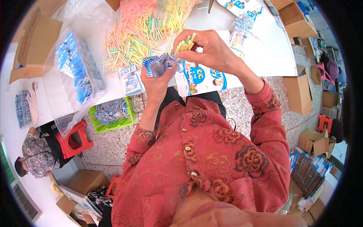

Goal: Packaging small colorful items into plastic bags on a workbench.

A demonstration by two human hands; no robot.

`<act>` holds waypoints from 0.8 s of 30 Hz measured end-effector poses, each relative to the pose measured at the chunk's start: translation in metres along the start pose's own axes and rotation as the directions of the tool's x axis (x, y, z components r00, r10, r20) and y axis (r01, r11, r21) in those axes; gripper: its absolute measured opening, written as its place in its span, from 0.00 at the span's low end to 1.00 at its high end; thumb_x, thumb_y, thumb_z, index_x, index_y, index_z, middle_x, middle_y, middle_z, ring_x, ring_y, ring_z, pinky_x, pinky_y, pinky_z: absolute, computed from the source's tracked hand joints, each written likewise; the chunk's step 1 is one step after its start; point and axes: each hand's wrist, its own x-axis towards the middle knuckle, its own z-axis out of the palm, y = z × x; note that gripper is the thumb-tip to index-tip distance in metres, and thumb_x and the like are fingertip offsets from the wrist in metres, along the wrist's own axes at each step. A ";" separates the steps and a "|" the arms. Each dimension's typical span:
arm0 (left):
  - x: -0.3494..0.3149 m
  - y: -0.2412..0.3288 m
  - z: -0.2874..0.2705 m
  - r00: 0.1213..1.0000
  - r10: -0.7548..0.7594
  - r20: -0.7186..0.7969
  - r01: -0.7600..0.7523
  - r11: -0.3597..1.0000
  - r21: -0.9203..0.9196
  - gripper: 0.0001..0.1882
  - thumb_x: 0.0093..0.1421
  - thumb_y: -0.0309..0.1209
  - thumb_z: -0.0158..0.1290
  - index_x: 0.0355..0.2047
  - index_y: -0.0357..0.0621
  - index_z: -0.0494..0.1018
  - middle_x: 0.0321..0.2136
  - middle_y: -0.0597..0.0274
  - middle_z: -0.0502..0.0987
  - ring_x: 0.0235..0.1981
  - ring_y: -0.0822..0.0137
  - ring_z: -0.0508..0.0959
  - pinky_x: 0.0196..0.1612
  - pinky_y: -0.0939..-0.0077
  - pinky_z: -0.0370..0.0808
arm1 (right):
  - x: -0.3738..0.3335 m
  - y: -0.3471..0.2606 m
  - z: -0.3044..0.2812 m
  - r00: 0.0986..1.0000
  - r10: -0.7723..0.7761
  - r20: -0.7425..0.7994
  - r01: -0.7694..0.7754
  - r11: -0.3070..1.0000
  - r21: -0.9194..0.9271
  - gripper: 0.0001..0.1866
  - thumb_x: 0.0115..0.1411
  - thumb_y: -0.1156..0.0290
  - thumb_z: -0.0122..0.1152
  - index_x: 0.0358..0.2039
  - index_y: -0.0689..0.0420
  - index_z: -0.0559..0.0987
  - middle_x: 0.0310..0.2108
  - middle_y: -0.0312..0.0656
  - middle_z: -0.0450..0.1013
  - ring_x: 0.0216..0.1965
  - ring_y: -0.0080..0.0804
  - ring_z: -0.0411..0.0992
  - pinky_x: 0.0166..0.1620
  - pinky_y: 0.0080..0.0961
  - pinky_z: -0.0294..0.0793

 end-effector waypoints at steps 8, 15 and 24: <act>0.014 -0.003 0.000 0.999 0.028 0.029 -0.028 1.000 0.009 0.18 0.46 0.17 0.60 0.38 0.37 0.69 0.31 0.64 0.75 0.31 0.76 0.75 0.36 0.82 0.73 | 0.011 0.013 0.002 0.997 0.004 -0.079 -0.005 1.000 -0.013 0.05 0.57 0.72 0.56 0.34 0.59 0.75 0.28 0.34 0.71 0.25 0.16 0.65 0.27 0.15 0.64; 0.024 -0.005 0.005 0.998 0.022 0.052 -0.019 0.998 -0.055 0.19 0.46 0.17 0.60 0.39 0.36 0.70 0.33 0.64 0.75 0.32 0.75 0.75 0.37 0.81 0.73 | 0.017 0.015 -0.001 0.992 0.008 -0.126 -0.016 0.998 -0.066 0.16 0.64 0.60 0.44 0.39 0.58 0.77 0.35 0.35 0.71 0.32 0.19 0.66 0.35 0.19 0.65; 0.024 -0.007 0.006 0.998 -0.018 0.064 0.026 0.992 -0.125 0.21 0.46 0.17 0.60 0.41 0.35 0.69 0.35 0.60 0.76 0.36 0.73 0.75 0.41 0.79 0.73 | 0.021 0.022 0.016 0.994 -0.003 -0.106 0.015 0.994 0.110 0.19 0.65 0.59 0.42 0.43 0.58 0.76 0.46 0.40 0.68 0.50 0.28 0.64 0.54 0.25 0.60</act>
